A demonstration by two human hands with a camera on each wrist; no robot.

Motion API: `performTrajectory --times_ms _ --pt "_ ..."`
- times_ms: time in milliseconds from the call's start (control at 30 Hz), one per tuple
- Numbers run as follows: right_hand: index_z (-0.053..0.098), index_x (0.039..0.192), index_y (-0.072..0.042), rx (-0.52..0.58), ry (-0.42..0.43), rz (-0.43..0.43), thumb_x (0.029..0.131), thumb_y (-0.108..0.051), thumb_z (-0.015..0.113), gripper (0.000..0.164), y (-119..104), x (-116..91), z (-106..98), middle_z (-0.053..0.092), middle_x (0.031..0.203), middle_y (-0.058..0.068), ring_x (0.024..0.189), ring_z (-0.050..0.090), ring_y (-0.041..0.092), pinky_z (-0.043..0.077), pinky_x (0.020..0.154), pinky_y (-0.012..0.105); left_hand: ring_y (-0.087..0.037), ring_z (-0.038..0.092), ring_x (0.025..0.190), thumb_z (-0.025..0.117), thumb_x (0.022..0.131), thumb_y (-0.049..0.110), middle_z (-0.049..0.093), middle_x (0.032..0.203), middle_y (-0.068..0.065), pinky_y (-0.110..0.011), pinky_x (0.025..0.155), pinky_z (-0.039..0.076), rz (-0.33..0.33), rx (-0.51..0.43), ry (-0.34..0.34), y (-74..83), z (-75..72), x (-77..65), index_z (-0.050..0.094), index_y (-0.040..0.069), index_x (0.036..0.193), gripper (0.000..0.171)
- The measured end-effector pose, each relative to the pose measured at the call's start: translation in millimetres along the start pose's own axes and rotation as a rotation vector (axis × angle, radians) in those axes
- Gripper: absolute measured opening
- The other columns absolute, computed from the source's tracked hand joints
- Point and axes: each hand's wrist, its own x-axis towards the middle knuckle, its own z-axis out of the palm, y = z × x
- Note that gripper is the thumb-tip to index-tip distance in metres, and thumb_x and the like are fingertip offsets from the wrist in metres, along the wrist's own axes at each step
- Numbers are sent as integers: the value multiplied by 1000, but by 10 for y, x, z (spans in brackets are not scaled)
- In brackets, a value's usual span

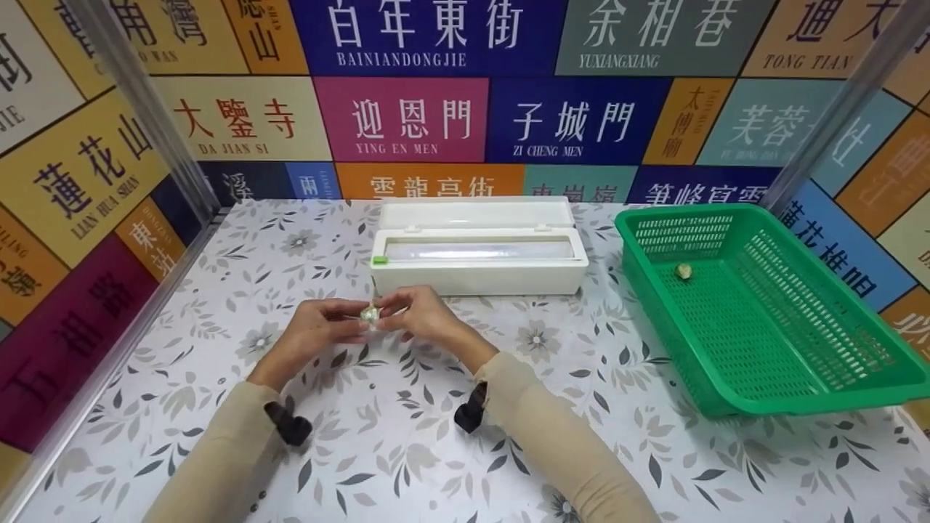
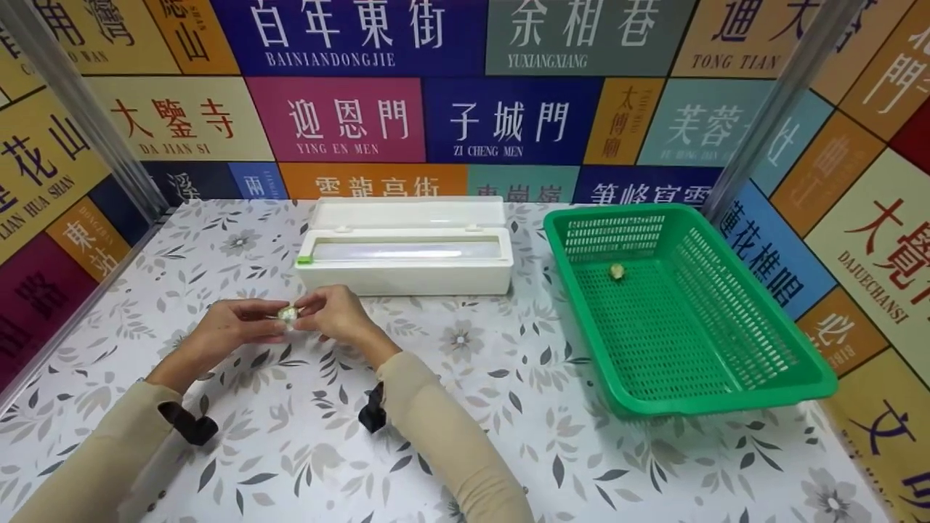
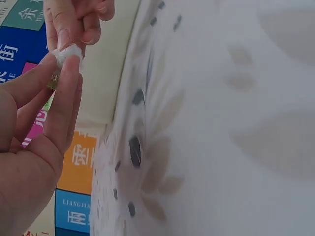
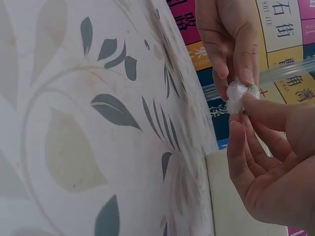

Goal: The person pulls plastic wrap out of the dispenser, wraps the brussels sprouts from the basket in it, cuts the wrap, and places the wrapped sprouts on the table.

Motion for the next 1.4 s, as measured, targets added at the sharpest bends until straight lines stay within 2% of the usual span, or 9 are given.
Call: performTrajectory --times_ms 100,233,400,633,867,1033,1167,1300,1400 --pt "75 110 -13 26 -9 15 80 -9 83 31 8 65 99 75 99 4 76 70 27 63 63 34 -23 75 98 77 86 6 64 130 -23 -30 84 63 -33 35 16 -12 -69 -44 60 -6 131 49" --pt "76 109 -11 11 -17 -13 82 -7 81 28 10 123 214 76 98 5 66 65 19 60 56 30 -17 75 96 79 85 8 64 131 -23 -29 84 63 -51 64 19 -46 -171 -83 59 -6 132 53" --pt "78 107 -11 -57 -1 -42 81 -4 81 27 23 171 334 77 97 4 64 64 14 60 54 29 -20 76 90 78 87 10 67 126 -25 -29 80 64 -34 117 28 -115 -281 -102 60 -7 131 50" --pt "79 104 -11 -105 12 1 79 0 81 27 70 220 449 78 96 2 63 59 5 54 51 20 -12 74 81 75 87 3 72 117 -23 -26 73 64 -71 200 53 -189 -337 -92 66 -6 125 40" --pt "77 104 -10 -113 5 39 80 -1 80 27 60 250 463 78 97 2 61 57 7 53 51 20 -13 73 79 73 89 2 68 123 -27 -27 72 64 -91 247 29 -201 -364 -94 63 -4 129 42" --pt "77 106 -9 -126 -10 25 82 -3 80 25 61 236 450 78 100 3 64 59 6 55 53 21 -14 73 81 72 89 2 67 123 -29 -28 75 64 -84 205 -4 -208 -386 -102 59 -7 133 47" --pt "76 105 -7 -129 -15 13 81 -4 81 25 58 229 464 77 99 5 64 59 6 56 53 21 -14 73 78 74 89 6 70 117 -24 -27 73 64 -103 205 -5 -205 -397 -120 59 -8 132 47" --pt "76 107 -7 -143 21 23 79 -3 81 28 51 221 483 75 97 5 64 58 7 56 53 22 -14 73 72 79 87 13 75 103 -14 -27 67 64 -126 275 19 -164 -400 -136 67 -5 121 41" --pt "75 108 -6 -151 54 29 81 -5 80 27 51 210 497 74 96 5 62 57 8 54 52 20 -15 73 69 80 85 16 77 94 -11 -27 64 63 -137 316 20 -130 -416 -153 70 -5 115 38"
